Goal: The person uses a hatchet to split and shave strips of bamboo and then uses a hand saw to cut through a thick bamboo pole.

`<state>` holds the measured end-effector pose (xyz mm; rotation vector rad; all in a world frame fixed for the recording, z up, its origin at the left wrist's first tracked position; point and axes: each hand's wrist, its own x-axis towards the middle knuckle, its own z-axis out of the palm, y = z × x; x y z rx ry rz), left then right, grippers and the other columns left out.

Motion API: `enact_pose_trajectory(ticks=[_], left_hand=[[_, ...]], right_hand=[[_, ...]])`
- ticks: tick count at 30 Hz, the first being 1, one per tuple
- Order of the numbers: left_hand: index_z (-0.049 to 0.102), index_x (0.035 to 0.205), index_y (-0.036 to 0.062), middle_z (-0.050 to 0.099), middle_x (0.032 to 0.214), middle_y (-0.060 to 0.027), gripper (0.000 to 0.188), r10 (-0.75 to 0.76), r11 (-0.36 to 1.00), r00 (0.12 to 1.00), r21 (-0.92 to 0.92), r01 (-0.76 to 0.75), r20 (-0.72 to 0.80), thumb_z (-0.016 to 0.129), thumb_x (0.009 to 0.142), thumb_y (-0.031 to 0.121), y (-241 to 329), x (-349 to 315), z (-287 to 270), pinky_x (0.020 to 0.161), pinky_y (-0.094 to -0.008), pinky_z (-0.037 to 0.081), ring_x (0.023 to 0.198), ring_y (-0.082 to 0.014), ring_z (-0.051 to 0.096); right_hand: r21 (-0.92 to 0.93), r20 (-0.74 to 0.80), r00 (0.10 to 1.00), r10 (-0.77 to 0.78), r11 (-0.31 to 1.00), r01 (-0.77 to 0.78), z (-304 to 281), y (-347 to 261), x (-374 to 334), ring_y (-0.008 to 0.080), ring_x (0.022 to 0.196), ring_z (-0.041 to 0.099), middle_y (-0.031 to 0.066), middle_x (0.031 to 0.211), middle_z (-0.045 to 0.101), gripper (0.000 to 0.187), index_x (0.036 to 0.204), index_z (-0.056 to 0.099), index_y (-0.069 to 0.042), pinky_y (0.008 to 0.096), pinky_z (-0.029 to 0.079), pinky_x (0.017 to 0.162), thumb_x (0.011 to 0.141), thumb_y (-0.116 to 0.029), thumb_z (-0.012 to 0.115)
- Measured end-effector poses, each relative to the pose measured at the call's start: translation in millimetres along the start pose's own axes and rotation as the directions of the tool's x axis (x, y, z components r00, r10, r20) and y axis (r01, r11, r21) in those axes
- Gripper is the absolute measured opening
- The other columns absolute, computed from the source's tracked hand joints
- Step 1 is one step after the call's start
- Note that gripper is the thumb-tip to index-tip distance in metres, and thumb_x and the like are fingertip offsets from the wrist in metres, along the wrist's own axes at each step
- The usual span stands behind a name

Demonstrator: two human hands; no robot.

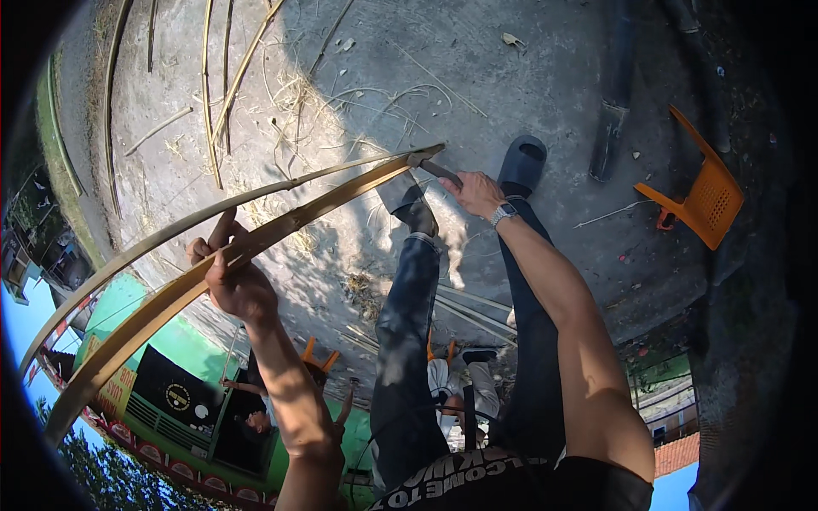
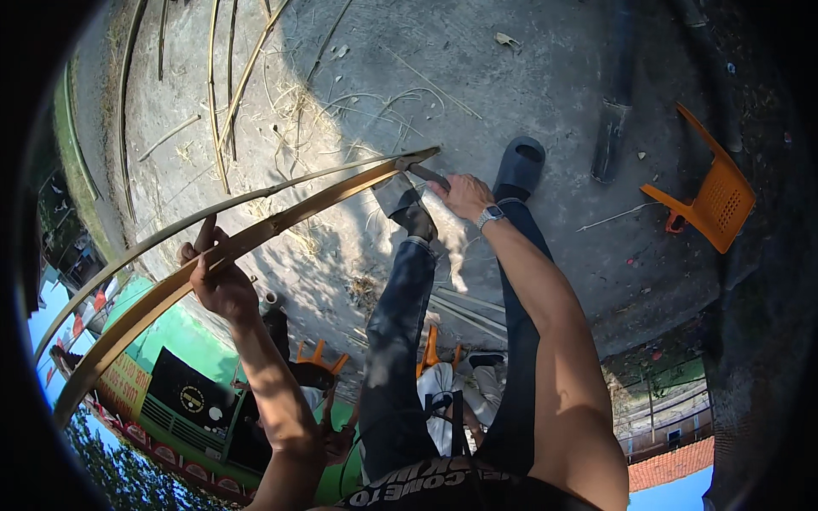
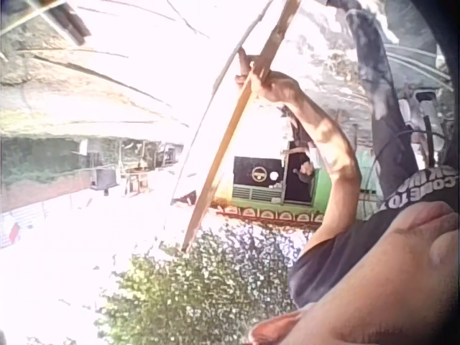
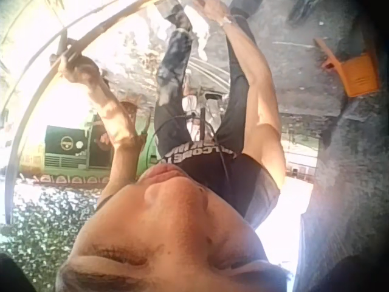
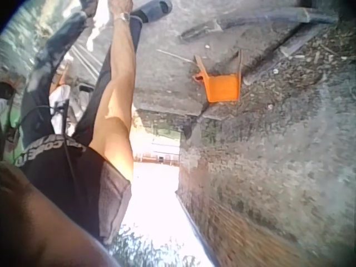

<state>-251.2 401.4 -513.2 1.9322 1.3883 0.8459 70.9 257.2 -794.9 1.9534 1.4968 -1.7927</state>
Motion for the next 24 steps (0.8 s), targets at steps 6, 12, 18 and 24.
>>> enact_pose_trajectory(ticks=[6, 12, 18, 24], left_hand=[[0.038, 0.143, 0.0009, 0.068, 0.118, -0.0298, 0.068, -0.463, 0.834, 0.873, -0.409, 0.37, -0.153, 0.025, 0.108, 0.057, 37.0, 11.1, 36.7, 0.121, -0.0524, 0.026, 0.129, -0.0408, 0.057], [0.031, 0.153, 0.0027, 0.067, 0.128, -0.0246, 0.082, -0.553, 0.825, 0.806, -0.281, 0.491, -0.213, 0.02, 0.104, 0.067, 38.5, 21.9, 32.8, 0.111, -0.0395, 0.04, 0.122, -0.0269, 0.062], [0.032, 0.149, -0.0077, 0.051, 0.142, -0.0277, 0.077, -0.204, 0.928, 0.623, 0.054, 0.369, -0.755, 0.037, 0.107, 0.057, 173.8, 67.2, -41.6, 0.11, -0.0474, 0.049, 0.126, -0.0316, 0.059], [0.042, 0.148, -0.0036, 0.048, 0.149, -0.0269, 0.065, -0.337, 0.934, 0.875, -0.243, 0.263, -0.347, 0.036, 0.11, 0.048, -5.0, 28.4, 27.1, 0.115, -0.0453, 0.04, 0.132, -0.0318, 0.052]], right_hand=[[-0.047, 0.013, 0.999, 0.036, 0.998, -0.036, -8.8, 6.6, -3.2, 0.0435, 0.09, 0.071, 0.0257, 0.089, 0.072, 0.07, 0.1, 0.071, 0.0, 0.0518, 0.057, 0.081, 0.098, -0.066, 0.048], [-0.039, -0.003, 1.0, 0.004, 0.999, -0.004, -19.6, 4.4, -10.4, 0.0421, 0.081, 0.071, 0.0252, 0.08, 0.07, 0.069, 0.093, 0.069, -0.001, 0.0517, 0.057, 0.075, 0.098, -0.066, 0.048], [0.109, -0.214, 0.942, -0.258, 0.952, 0.286, -54.3, -38.3, -64.0, 0.0415, 0.057, 0.064, 0.0202, 0.055, 0.058, 0.063, 0.082, 0.061, -0.002, 0.0496, 0.052, 0.057, 0.1, -0.061, 0.053], [-0.128, -0.154, 0.987, 0.033, 0.99, -0.053, -44.3, 77.5, 70.8, 0.0399, 0.093, 0.071, 0.0234, 0.089, 0.073, 0.071, 0.097, 0.069, -0.002, 0.0511, 0.057, 0.082, 0.099, -0.068, 0.045]])
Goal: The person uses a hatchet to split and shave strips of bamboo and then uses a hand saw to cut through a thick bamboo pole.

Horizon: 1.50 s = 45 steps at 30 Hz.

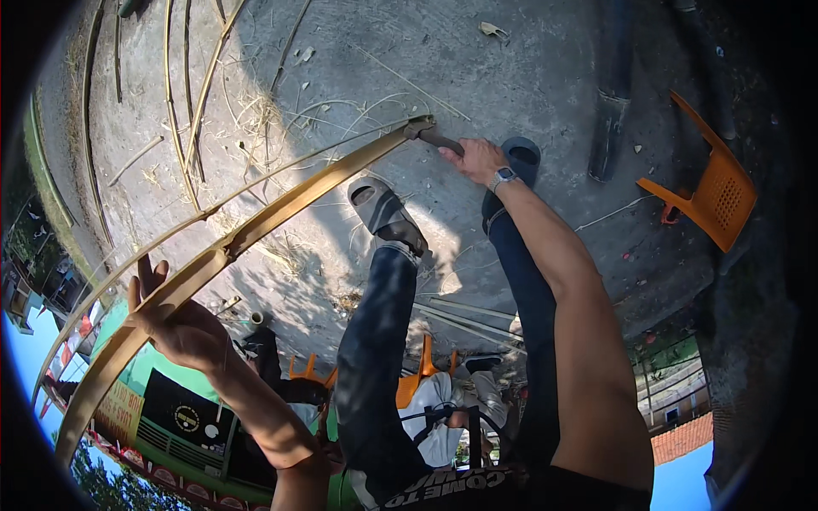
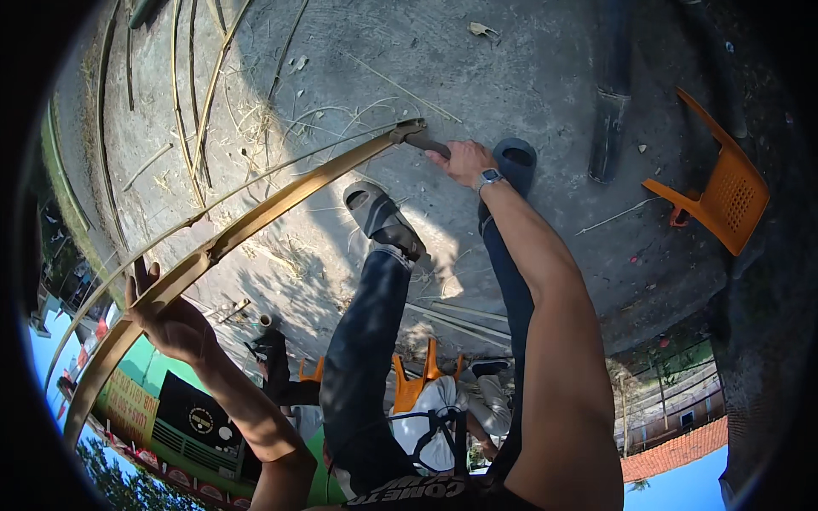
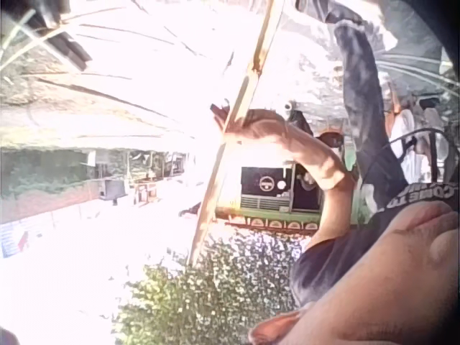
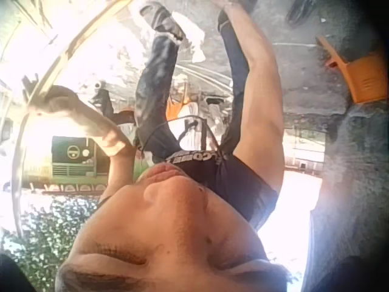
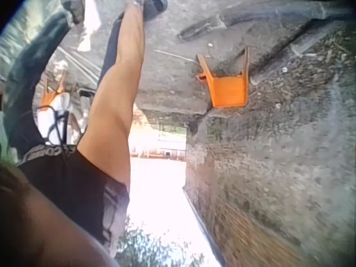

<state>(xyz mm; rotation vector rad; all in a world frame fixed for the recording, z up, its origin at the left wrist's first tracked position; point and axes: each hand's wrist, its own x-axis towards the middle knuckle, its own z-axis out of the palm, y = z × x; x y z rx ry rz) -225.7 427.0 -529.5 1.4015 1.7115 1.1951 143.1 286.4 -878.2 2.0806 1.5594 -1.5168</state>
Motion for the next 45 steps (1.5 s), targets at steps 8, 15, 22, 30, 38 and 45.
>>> enact_pose_trajectory(ticks=[8, 15, 22, 30, 38, 45], left_hand=[[0.055, 0.131, -0.001, 0.062, 0.127, -0.0211, 0.044, 0.221, 0.973, 0.954, 0.026, -0.23, 0.201, 0.054, 0.107, 0.036, 4.8, 31.4, -75.4, 0.111, -0.0461, 0.043, 0.123, -0.0298, 0.058], [0.039, 0.138, -0.0193, 0.049, 0.142, -0.036, 0.06, 0.168, 0.976, 0.985, 0.147, -0.161, -0.037, 0.052, 0.1, 0.026, 161.1, 22.5, -89.5, 0.106, -0.05, 0.051, 0.122, -0.0423, 0.059], [0.051, 0.133, -0.0055, 0.052, 0.145, -0.0294, 0.07, 0.152, 0.96, 0.977, 0.213, -0.182, 0.152, 0.035, 0.107, 0.057, 7.3, 41.8, -1.8, 0.107, -0.0525, 0.052, 0.121, -0.0467, 0.062], [0.046, 0.137, -0.0009, 0.057, 0.14, -0.029, 0.06, -0.187, 0.982, 0.982, 0.037, 0.186, 0.005, 0.036, 0.109, 0.051, 102.1, 43.8, -55.4, 0.101, -0.0516, 0.056, 0.122, -0.0418, 0.063], [0.061, 0.12, -0.0047, 0.07, 0.121, -0.0186, 0.041, -0.12, 0.986, 0.992, -0.11, 0.124, 0.039, 0.05, 0.109, 0.033, 320.2, 44.8, -84.1, 0.102, -0.0403, 0.053, 0.111, -0.0271, 0.067], [0.062, 0.119, -0.005, 0.072, 0.111, -0.0178, 0.036, -0.023, 0.951, 0.995, -0.306, 0.051, 0.094, 0.048, 0.11, 0.028, 470.8, 42.9, -113.7, 0.096, -0.0366, 0.054, 0.104, -0.0238, 0.07]], right_hand=[[0.086, 0.089, 0.996, 0.018, 0.996, -0.026, -10.1, -38.3, -33.0, 0.041, 0.089, 0.071, 0.0228, 0.088, 0.072, 0.072, 0.098, 0.07, 0.0, 0.0511, 0.057, 0.08, 0.098, -0.068, 0.046], [0.135, 0.03, 0.983, -0.181, 0.975, 0.176, -37.3, -69.5, -58.0, 0.0411, 0.076, 0.072, 0.0193, 0.076, 0.071, 0.073, 0.093, 0.068, -0.001, 0.051, 0.058, 0.073, 0.096, -0.071, 0.048], [-0.002, -0.142, 0.989, -0.042, 0.999, 0.043, 34.4, 9.7, 30.2, 0.0328, 0.064, 0.07, 0.0161, 0.073, 0.07, 0.073, 0.088, 0.066, -0.003, 0.0456, 0.057, 0.062, 0.096, -0.074, 0.048], [0.939, 0.138, 0.914, 0.382, 0.243, -0.244, -117.9, -46.2, -104.5, 0.0121, 0.039, 0.045, 0.0006, 0.055, 0.047, 0.068, 0.068, 0.05, -0.009, 0.0312, 0.039, 0.038, 0.096, -0.071, 0.052], [0.78, -0.138, 0.928, 0.345, 0.616, -0.113, -286.9, -140.0, -371.4, 0.0209, 0.038, 0.051, 0.006, 0.051, 0.05, 0.07, 0.067, 0.057, -0.002, 0.0389, 0.042, 0.042, 0.098, -0.064, 0.055], [0.378, -0.328, 0.942, -0.073, 0.903, 0.202, -456.7, -279.8, -559.1, 0.0204, 0.059, 0.05, 0.0091, 0.06, 0.051, 0.052, 0.074, 0.06, -0.002, 0.0397, 0.042, 0.06, 0.095, -0.05, 0.068]])
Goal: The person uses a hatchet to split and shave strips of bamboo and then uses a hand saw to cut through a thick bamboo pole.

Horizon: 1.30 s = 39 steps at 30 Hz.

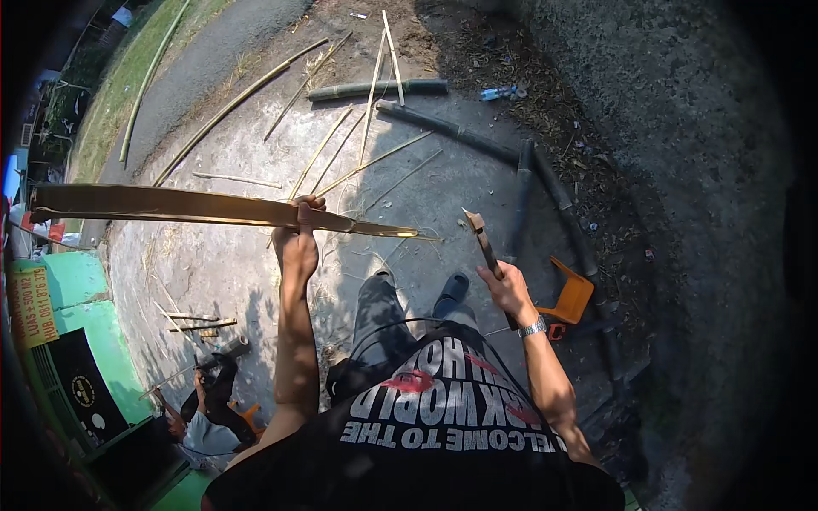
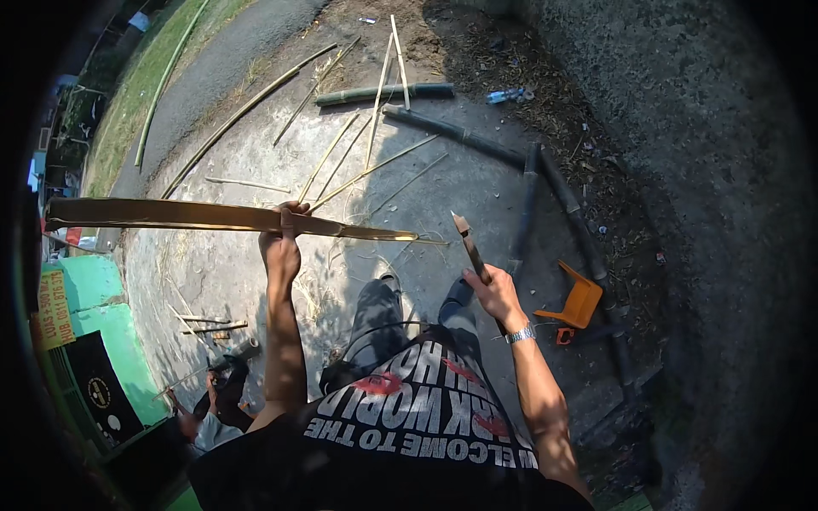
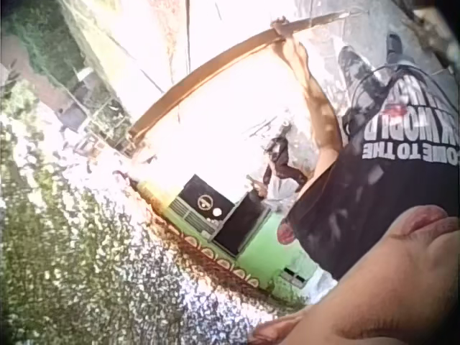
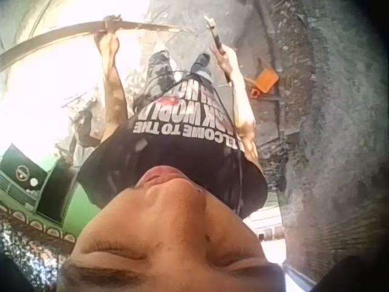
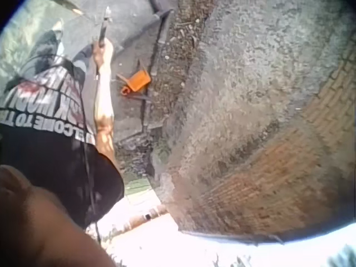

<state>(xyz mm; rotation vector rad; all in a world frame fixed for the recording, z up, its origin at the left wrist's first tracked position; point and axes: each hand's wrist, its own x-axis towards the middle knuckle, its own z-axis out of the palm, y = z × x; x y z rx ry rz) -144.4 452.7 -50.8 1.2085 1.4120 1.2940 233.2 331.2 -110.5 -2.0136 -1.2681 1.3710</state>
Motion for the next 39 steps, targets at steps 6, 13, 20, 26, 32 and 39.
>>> enact_pose_trajectory(ticks=[6, 13, 20, 26, 32, 39], left_hand=[[0.063, 0.132, 0.0037, 0.077, 0.104, -0.0127, 0.039, 0.135, 0.964, 0.971, 0.202, -0.175, 0.198, 0.05, 0.109, 0.032, 66.4, -11.6, -13.0, 0.089, -0.0367, 0.053, 0.1, -0.0221, 0.072], [0.05, 0.141, -0.0012, 0.071, 0.107, -0.0139, 0.039, 0.219, 0.969, 0.718, -0.061, -0.239, 0.661, 0.053, 0.102, 0.0, 108.2, 0.0, -57.0, 0.087, -0.034, 0.055, 0.101, -0.0213, 0.071], [0.07, 0.113, -0.0016, 0.074, 0.102, -0.0141, 0.019, 0.163, 0.95, 0.552, 0.02, -0.31, 0.818, 0.06, 0.099, 0.008, 97.5, -8.2, -91.9, 0.086, -0.0395, 0.057, 0.095, -0.0236, 0.073], [0.069, 0.103, -0.0032, 0.075, 0.099, -0.0148, 0.024, 0.15, 0.981, 0.808, 0.017, -0.194, 0.57, 0.051, 0.106, 0.012, 67.3, -3.9, -150.8, 0.087, -0.0366, 0.057, 0.097, -0.0221, 0.073], [0.062, 0.108, 0.0004, 0.073, 0.103, -0.0162, 0.031, 0.226, 0.96, 0.972, -0.186, -0.211, 0.067, 0.049, 0.11, 0.028, 72.4, 11.7, -248.2, 0.082, -0.0383, 0.063, 0.096, -0.0267, 0.074], [0.06, 0.115, 0.0072, 0.07, 0.103, -0.0122, 0.036, 0.072, 0.947, 0.917, -0.262, -0.187, -0.393, 0.057, 0.105, 0.041, 43.9, 18.0, -457.0, 0.079, -0.0379, 0.06, 0.091, -0.0256, 0.071]], right_hand=[[-0.01, -0.196, 0.868, -0.457, 0.886, 0.464, 22.8, -96.7, -35.9, 0.0166, 0.057, 0.05, 0.0048, 0.062, 0.054, 0.039, 0.084, 0.062, -0.001, 0.0346, 0.045, 0.057, 0.082, -0.033, 0.085], [0.507, -0.089, 0.901, -0.425, 0.759, 0.409, 75.0, -203.1, -41.6, 0.0046, 0.049, 0.046, 0.0002, 0.073, 0.062, 0.028, 0.095, 0.072, -0.001, 0.0253, 0.037, 0.045, 0.089, -0.026, 0.081], [0.84, 0.341, 0.838, -0.426, 0.538, -0.068, 117.7, -283.3, -32.1, 0.0041, 0.05, 0.044, 0.0081, 0.085, 0.068, 0.022, 0.097, 0.054, -0.007, 0.0248, 0.041, 0.047, 0.097, -0.021, 0.071], [0.935, 0.124, 0.953, -0.277, 0.355, -0.018, 162.1, -281.2, -17.6, 0.0075, 0.051, 0.047, 0.0126, 0.084, 0.065, 0.019, 0.094, 0.049, -0.009, 0.026, 0.046, 0.051, 0.094, -0.002, 0.066], [0.933, -0.241, 0.97, 0.013, 0.278, 0.228, 131.6, -200.6, 21.8, 0.0104, 0.05, 0.05, 0.0114, 0.075, 0.063, 0.023, 0.088, 0.051, -0.009, 0.0278, 0.048, 0.049, 0.091, -0.001, 0.072], [0.785, -0.514, 0.754, 0.409, 0.577, 0.223, 4.5, -59.1, 30.9, 0.0122, 0.056, 0.051, 0.0085, 0.08, 0.065, 0.01, 0.092, 0.06, 0.0, 0.0308, 0.05, 0.054, 0.095, -0.007, 0.066]])
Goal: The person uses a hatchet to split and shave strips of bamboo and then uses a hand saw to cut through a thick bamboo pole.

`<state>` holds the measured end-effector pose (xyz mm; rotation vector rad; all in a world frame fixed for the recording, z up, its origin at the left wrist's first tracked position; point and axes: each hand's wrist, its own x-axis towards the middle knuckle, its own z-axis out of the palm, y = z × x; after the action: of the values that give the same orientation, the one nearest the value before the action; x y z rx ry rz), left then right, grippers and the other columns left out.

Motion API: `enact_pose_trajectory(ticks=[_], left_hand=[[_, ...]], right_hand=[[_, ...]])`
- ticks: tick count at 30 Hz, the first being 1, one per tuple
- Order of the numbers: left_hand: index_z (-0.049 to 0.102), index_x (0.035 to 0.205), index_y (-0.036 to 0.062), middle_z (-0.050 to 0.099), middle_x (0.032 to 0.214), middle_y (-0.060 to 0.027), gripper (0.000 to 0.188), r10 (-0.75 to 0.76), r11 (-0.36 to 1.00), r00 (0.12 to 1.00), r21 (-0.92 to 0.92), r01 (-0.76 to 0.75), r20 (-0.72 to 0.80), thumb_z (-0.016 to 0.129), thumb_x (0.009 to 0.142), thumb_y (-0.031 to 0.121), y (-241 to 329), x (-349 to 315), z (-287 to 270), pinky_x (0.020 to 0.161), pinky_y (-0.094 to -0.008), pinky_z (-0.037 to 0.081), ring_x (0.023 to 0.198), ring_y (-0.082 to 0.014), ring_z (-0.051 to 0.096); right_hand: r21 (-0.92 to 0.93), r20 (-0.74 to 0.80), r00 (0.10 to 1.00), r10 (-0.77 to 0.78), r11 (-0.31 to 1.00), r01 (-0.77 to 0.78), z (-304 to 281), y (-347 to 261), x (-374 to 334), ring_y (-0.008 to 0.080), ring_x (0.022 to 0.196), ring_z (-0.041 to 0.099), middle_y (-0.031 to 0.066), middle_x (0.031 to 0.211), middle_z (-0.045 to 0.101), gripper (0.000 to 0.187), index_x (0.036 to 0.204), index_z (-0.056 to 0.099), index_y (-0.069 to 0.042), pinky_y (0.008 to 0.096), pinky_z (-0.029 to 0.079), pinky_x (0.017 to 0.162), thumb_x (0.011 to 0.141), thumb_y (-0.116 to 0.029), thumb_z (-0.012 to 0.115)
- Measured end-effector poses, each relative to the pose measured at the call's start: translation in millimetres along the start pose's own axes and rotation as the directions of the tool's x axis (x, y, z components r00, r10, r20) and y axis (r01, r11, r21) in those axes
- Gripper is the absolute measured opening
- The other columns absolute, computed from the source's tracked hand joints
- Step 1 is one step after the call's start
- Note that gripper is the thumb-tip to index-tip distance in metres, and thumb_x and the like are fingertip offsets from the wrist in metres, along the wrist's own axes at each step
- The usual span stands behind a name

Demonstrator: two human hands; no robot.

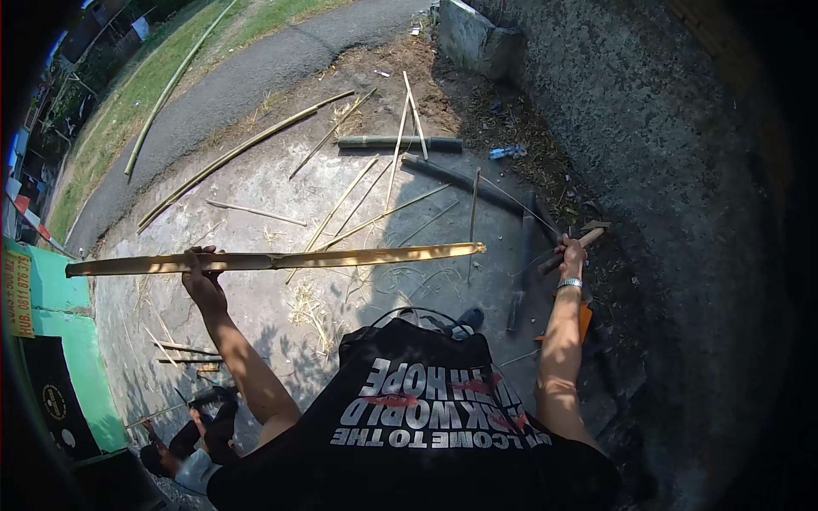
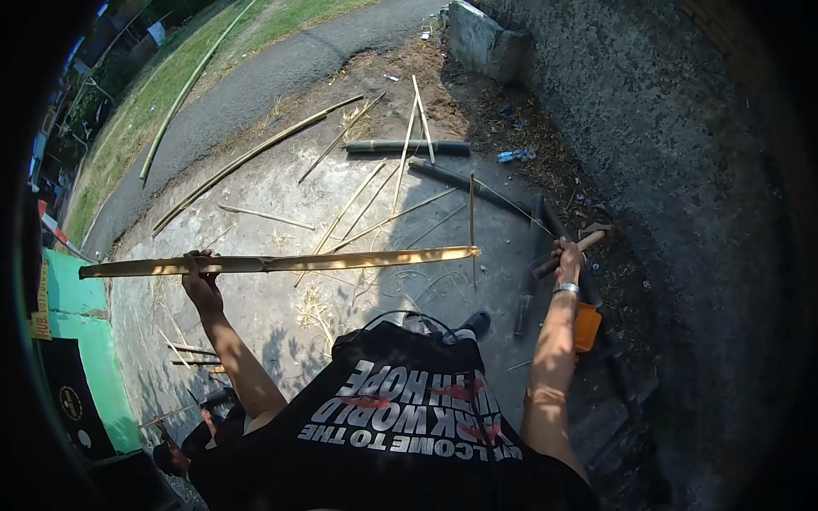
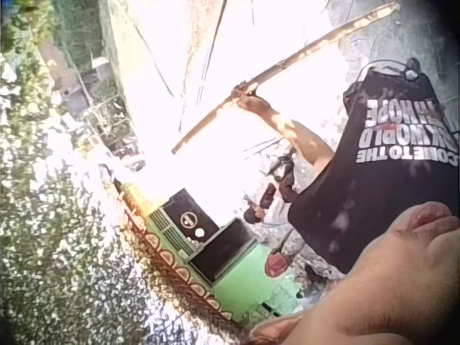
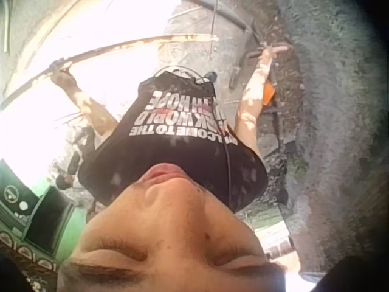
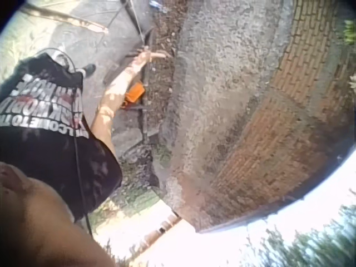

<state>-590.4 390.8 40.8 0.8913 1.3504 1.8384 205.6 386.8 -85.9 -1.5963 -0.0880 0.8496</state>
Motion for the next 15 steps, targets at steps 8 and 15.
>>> enact_pose_trajectory(ticks=[8, 15], left_hand=[[0.061, 0.118, 0.0028, 0.074, 0.107, -0.0134, 0.029, -0.148, 0.97, 0.919, 0.237, 0.061, 0.367, 0.05, 0.11, 0.028, -82.8, -66.4, 143.1, 0.073, -0.0347, 0.06, 0.09, -0.0231, 0.074], [0.07, 0.114, 0.0065, 0.073, 0.092, -0.0165, 0.032, -0.289, 0.81, 0.699, 0.557, -0.185, 0.653, 0.062, 0.101, 0.035, -164.3, -148.1, 254.3, 0.069, -0.0393, 0.054, 0.08, -0.0258, 0.071]], right_hand=[[-0.869, 0.199, 0.883, -0.425, 0.339, 0.36, -63.6, 7.4, -22.5, 0.0213, 0.068, 0.067, 0.0111, 0.078, 0.07, 0.019, 0.094, 0.068, 0.0, 0.0408, 0.051, 0.065, 0.085, -0.015, 0.076], [-0.616, 0.368, 0.869, -0.331, 0.614, 0.494, 28.4, 12.7, -182.6, 0.0274, 0.082, 0.071, 0.0148, 0.088, 0.073, 0.04, 0.108, 0.073, -0.001, 0.0392, 0.054, 0.074, 0.079, -0.027, 0.084]])
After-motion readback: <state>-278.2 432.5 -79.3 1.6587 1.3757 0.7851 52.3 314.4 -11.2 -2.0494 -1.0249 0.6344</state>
